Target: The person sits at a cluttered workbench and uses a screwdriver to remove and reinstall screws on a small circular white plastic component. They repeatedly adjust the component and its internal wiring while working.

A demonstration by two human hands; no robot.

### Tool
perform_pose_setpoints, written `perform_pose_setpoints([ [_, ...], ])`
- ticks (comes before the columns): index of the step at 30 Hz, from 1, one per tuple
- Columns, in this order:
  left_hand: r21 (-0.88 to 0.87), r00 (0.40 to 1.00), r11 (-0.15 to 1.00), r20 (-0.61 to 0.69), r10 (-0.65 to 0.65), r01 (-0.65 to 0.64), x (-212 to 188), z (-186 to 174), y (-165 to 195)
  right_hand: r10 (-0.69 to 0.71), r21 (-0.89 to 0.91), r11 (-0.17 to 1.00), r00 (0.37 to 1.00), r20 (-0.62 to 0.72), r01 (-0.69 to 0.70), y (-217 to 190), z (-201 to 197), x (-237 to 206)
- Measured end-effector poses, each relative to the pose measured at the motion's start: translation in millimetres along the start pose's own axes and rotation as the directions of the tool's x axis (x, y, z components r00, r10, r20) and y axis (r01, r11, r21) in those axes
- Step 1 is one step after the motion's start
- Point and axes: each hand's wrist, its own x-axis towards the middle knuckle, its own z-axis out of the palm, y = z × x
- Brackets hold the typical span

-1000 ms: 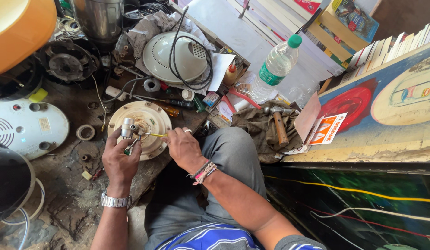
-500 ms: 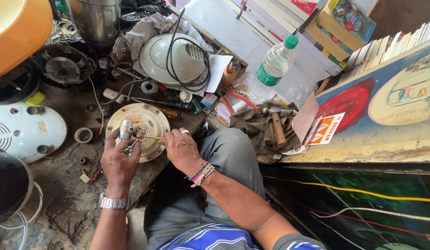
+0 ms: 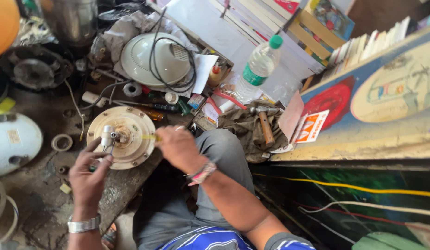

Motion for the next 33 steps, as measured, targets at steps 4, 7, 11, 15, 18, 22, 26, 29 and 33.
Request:
perform_pose_setpoints([
  [4, -0.382, 0.935, 0.862, 0.014, -0.354, 0.332, -14, -14, -19, -0.178, 0.120, 0.940, 0.758, -0.627, 0.320, 22, -92, -15],
  [7, -0.310, 0.968, 0.925, -0.046, -0.246, 0.220, -15, -12, -22, -0.131, -0.072, 0.990, 0.594, -0.794, 0.122, 19, -168, -7],
  [11, -0.190, 0.936, 0.936, -0.137, -0.325, 0.297, 13, -12, 4, -0.691, 0.185, 0.721, 0.714, 0.116, 0.668, 12, -194, 37],
  [15, 0.498, 0.999, 0.866, -0.031, -0.022, 0.035, 55, -6, 46, -0.185, 0.024, 0.980, 0.871, 0.455, 0.196, 13, -92, 72],
  [18, 0.767, 0.986, 0.637, 0.153, -0.071, -0.073, 76, 1, 70, -0.091, -0.054, 0.993, 0.960, 0.265, 0.109, 27, -45, 72],
  [22, 0.805, 0.930, 0.565, 0.328, -0.169, -0.181, 87, 13, 79, -0.010, 0.047, 0.999, 0.988, 0.154, 0.002, 38, -43, 70],
  [26, 0.789, 0.908, 0.585, 0.367, -0.201, -0.189, 83, 11, 72, 0.016, 0.076, 0.997, 0.999, -0.041, -0.013, 34, -40, 71],
  [29, 0.757, 0.924, 0.636, 0.337, -0.182, -0.151, 82, 7, 62, 0.026, 0.113, 0.993, 0.998, -0.062, -0.019, 32, -32, 72],
  [33, 0.765, 0.920, 0.616, 0.356, -0.163, -0.187, 82, 7, 44, -0.027, 0.117, 0.992, 0.997, -0.071, 0.035, 22, -30, 72],
])
